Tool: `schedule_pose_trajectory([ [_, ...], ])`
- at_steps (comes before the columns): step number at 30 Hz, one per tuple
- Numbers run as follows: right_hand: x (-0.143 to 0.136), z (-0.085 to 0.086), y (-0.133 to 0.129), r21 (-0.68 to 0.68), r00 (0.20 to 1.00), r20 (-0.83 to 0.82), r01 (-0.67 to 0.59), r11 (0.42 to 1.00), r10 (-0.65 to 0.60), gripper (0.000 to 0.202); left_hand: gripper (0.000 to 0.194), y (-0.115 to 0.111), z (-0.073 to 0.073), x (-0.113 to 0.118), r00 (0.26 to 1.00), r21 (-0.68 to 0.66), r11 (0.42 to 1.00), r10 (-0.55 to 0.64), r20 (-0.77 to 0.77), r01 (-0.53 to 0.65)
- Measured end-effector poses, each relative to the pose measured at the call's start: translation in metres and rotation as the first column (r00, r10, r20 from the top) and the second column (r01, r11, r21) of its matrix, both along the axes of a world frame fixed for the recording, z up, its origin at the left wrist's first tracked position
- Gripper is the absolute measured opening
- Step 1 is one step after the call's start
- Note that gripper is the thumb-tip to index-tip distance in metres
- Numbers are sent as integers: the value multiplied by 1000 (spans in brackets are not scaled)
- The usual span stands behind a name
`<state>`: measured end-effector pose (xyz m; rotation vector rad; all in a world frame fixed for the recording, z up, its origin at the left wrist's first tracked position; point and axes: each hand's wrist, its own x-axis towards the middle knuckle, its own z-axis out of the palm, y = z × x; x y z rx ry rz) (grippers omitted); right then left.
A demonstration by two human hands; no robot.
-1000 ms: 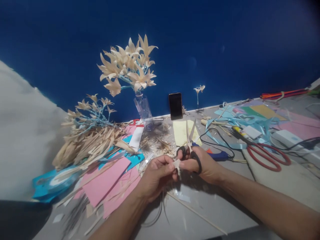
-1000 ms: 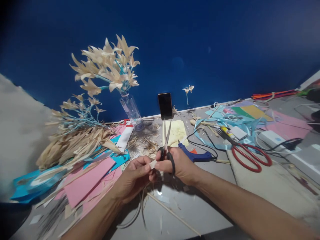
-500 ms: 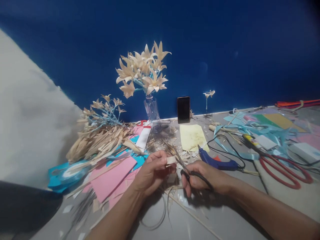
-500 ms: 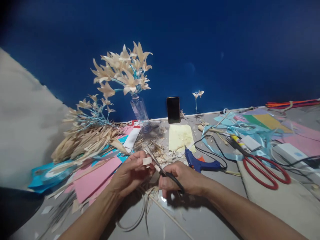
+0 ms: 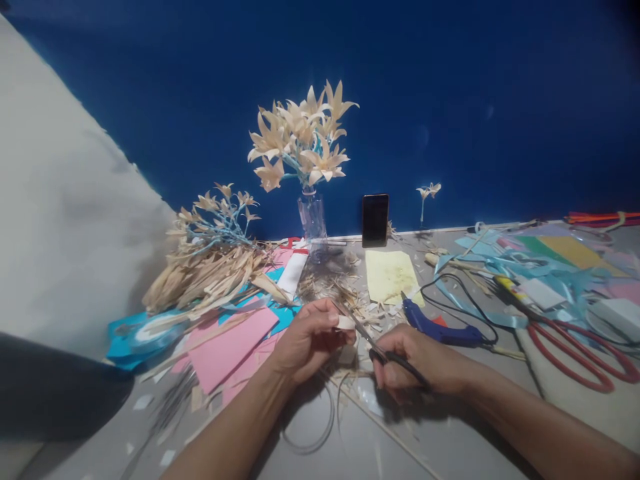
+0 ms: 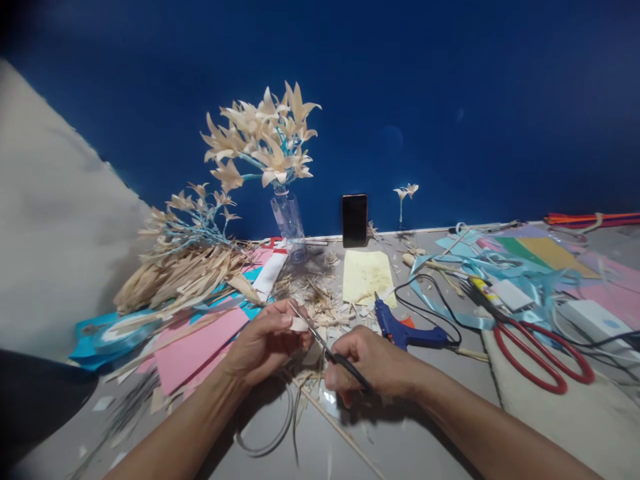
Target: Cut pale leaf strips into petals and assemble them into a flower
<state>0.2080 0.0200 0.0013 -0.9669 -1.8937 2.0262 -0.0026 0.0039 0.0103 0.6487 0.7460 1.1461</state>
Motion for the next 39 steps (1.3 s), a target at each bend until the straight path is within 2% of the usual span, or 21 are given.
schedule_pose_trajectory([
  [9, -1, -2, 0, 36, 994, 110, 26, 999, -30, 23, 19, 1, -2, -1, 1000, 9, 1000, 12, -16, -12],
  [13, -1, -2, 0, 45, 996, 84, 19, 999, -23, 23, 19, 1, -1, -3, 999, 5, 1000, 24, -37, -24],
  [20, -1, -3, 0, 68, 991, 128, 21, 997, -29, 32, 19, 3, -3, -8, 995, 5, 998, 55, -87, -55],
  [25, -1, -5, 0, -4, 982, 179, 55, 998, -54, 36, 21, 2, -2, -9, 995, 15, 999, 36, -88, -35],
  [28, -3, -3, 1, 6, 989, 109, 99, 995, -100, 40, 24, 2, -1, -6, 998, 1, 999, 48, -40, -48],
  [32, -7, 2, 1, 47, 982, -91, 171, 984, -166, 50, 26, 1, -2, -1, 996, -19, 998, 65, 62, -64],
  [34, -10, 2, -1, 67, 971, -163, 188, 980, -175, 56, 29, 1, -3, 2, 991, -32, 994, 111, 77, -109],
  [39, -16, -5, -7, 137, 975, -173, 166, 977, -141, 66, 35, -1, -6, 10, 970, -69, 970, 238, 53, -234],
])
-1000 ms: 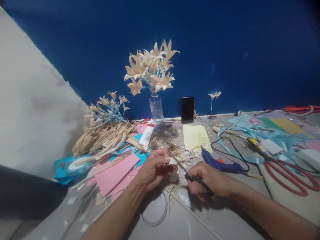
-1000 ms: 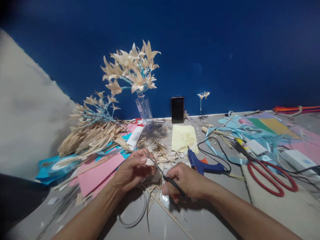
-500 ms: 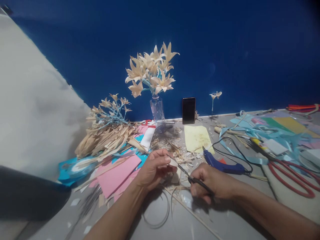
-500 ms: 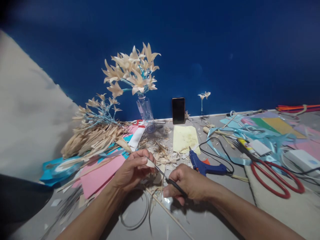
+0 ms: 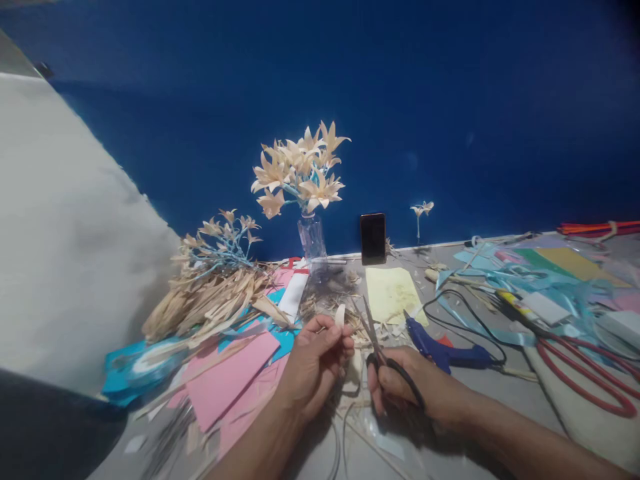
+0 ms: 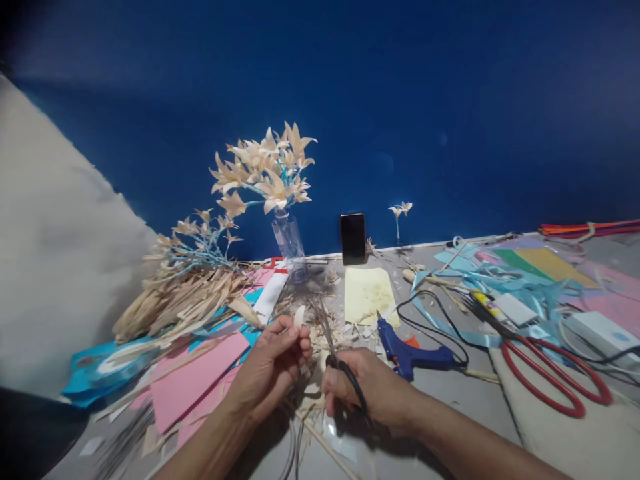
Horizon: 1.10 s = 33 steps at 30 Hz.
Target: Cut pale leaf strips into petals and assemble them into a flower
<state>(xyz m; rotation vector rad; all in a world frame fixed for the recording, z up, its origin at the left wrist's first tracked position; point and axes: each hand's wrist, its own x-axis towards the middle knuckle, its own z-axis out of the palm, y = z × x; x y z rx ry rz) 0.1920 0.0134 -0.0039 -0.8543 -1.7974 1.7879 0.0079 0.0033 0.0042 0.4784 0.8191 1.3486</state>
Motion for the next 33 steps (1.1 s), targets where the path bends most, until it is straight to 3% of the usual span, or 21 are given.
schedule_pose_trajectory([
  [11, -10, -18, -9, 19, 999, -35, 32, 999, -31, 70, 27, -10, -5, 16, 999, 63, 997, -36, 15, 35],
  [28, -12, -22, -10, -106, 997, 1, 72, 992, -73, 57, 29, -10, -6, 21, 1000, 105, 994, -14, -19, 16],
  [33, -10, -22, -10, -79, 997, 21, 79, 994, -78, 54, 22, -11, -1, 16, 996, 93, 995, -22, -83, 30],
])
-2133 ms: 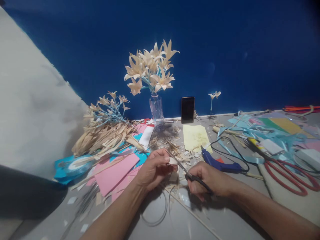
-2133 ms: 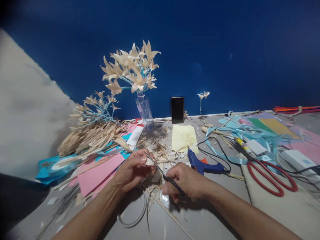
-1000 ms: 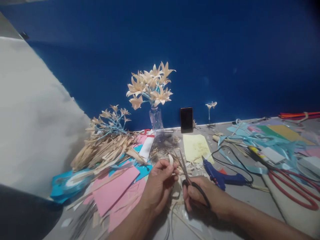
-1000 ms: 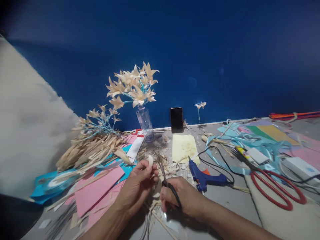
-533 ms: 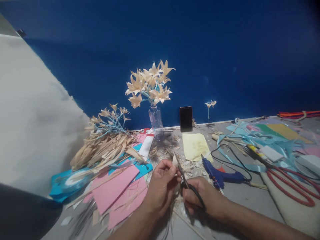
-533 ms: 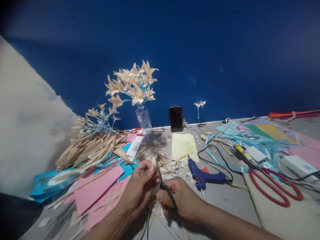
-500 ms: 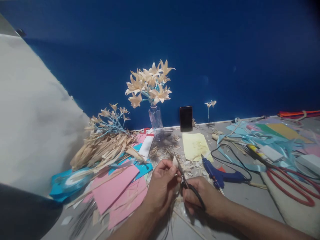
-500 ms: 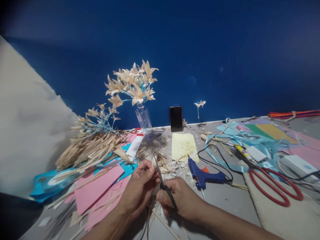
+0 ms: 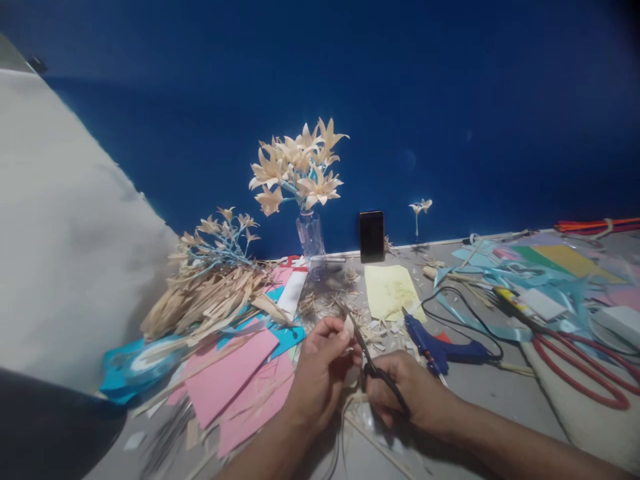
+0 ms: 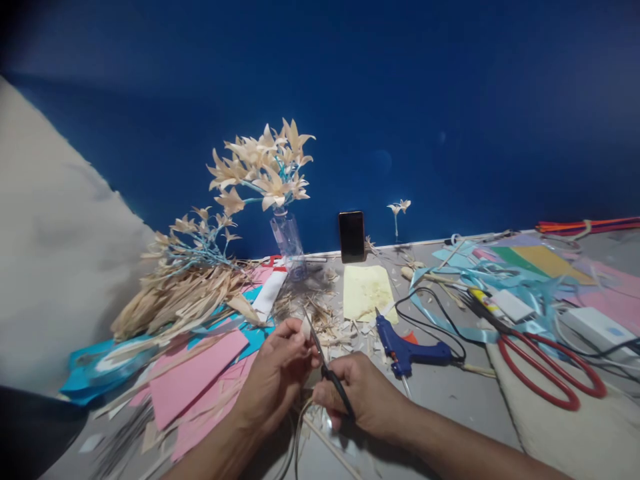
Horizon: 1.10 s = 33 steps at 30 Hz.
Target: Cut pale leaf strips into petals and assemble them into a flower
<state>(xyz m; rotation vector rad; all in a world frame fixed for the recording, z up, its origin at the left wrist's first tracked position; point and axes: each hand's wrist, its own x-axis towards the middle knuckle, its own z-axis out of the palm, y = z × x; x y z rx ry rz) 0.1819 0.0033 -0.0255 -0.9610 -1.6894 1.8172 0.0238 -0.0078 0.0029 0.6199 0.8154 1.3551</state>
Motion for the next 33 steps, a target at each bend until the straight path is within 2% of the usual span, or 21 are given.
schedule_pose_trajectory([
  [5, 3, 0, 1, 38, 998, 59, -14, 999, 12, 52, 19, 0, -2, -6, 983, 35, 999, 16, -182, -10],
  [9, 3, 1, 0, 34, 997, 70, -19, 999, 16, 48, 19, 0, -2, -7, 973, 64, 998, 18, -230, -3],
  [15, 1, 8, -2, 44, 994, 103, -45, 998, 40, 30, 24, 0, 1, -3, 989, 18, 999, 47, -143, -45],
  [23, 0, 1, -3, 32, 998, 55, -9, 999, 7, 42, 27, -1, -2, 0, 994, -18, 996, 83, -66, -84],
  [33, -2, -7, -4, 5, 1000, 13, 14, 1000, -14, 44, 26, -1, -3, -1, 997, 6, 998, 60, -56, -59],
])
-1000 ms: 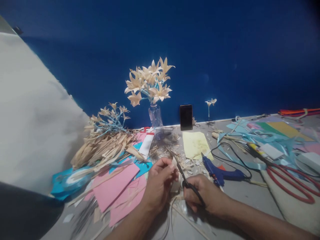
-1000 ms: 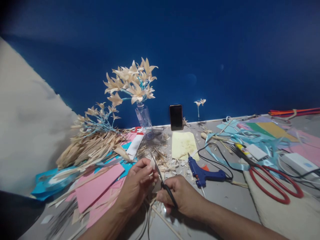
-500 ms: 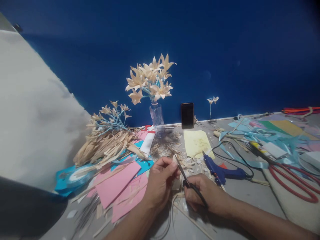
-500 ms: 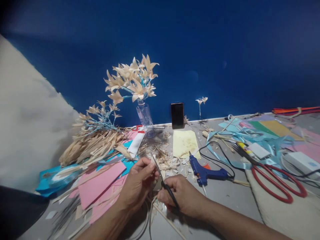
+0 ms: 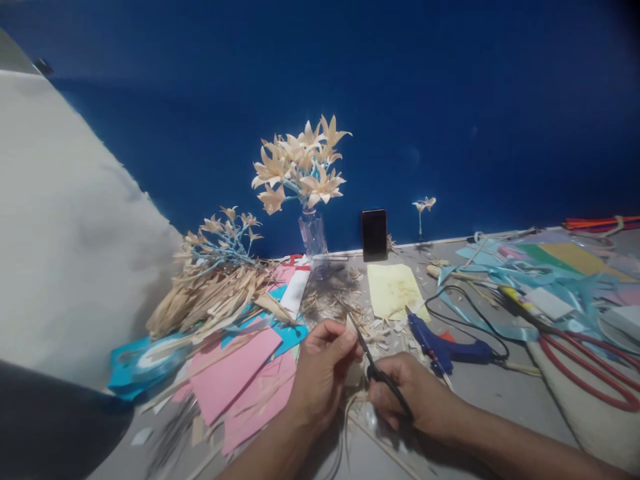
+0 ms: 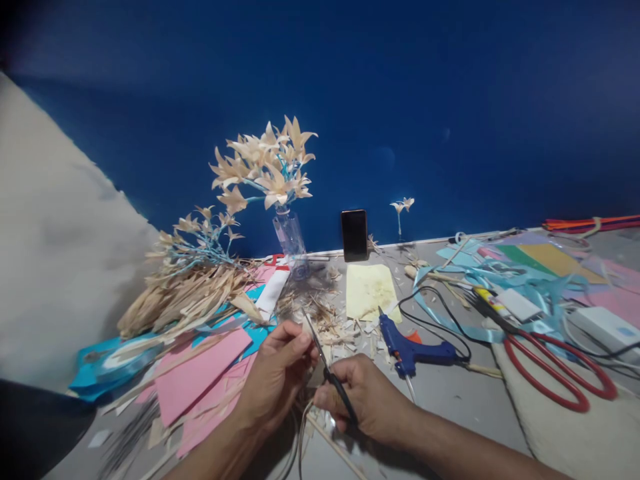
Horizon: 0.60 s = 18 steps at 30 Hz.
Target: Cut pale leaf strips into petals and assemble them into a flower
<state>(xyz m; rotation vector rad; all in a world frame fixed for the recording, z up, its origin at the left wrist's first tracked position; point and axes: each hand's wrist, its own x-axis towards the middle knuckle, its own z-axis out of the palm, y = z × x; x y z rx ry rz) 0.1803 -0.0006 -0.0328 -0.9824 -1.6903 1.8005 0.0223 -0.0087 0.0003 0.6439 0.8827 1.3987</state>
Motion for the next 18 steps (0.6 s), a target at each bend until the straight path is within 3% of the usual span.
schedule_pose_trajectory([
  [11, -2, 6, 0, -8, 999, 30, 19, 1000, -19, 36, 29, -1, 0, 0, 1000, -32, 999, -20, -4, 19],
  [18, -2, 4, -2, -57, 1000, 23, 13, 998, -12, 31, 31, -2, 2, -1, 994, -16, 994, -105, 1, 105],
])
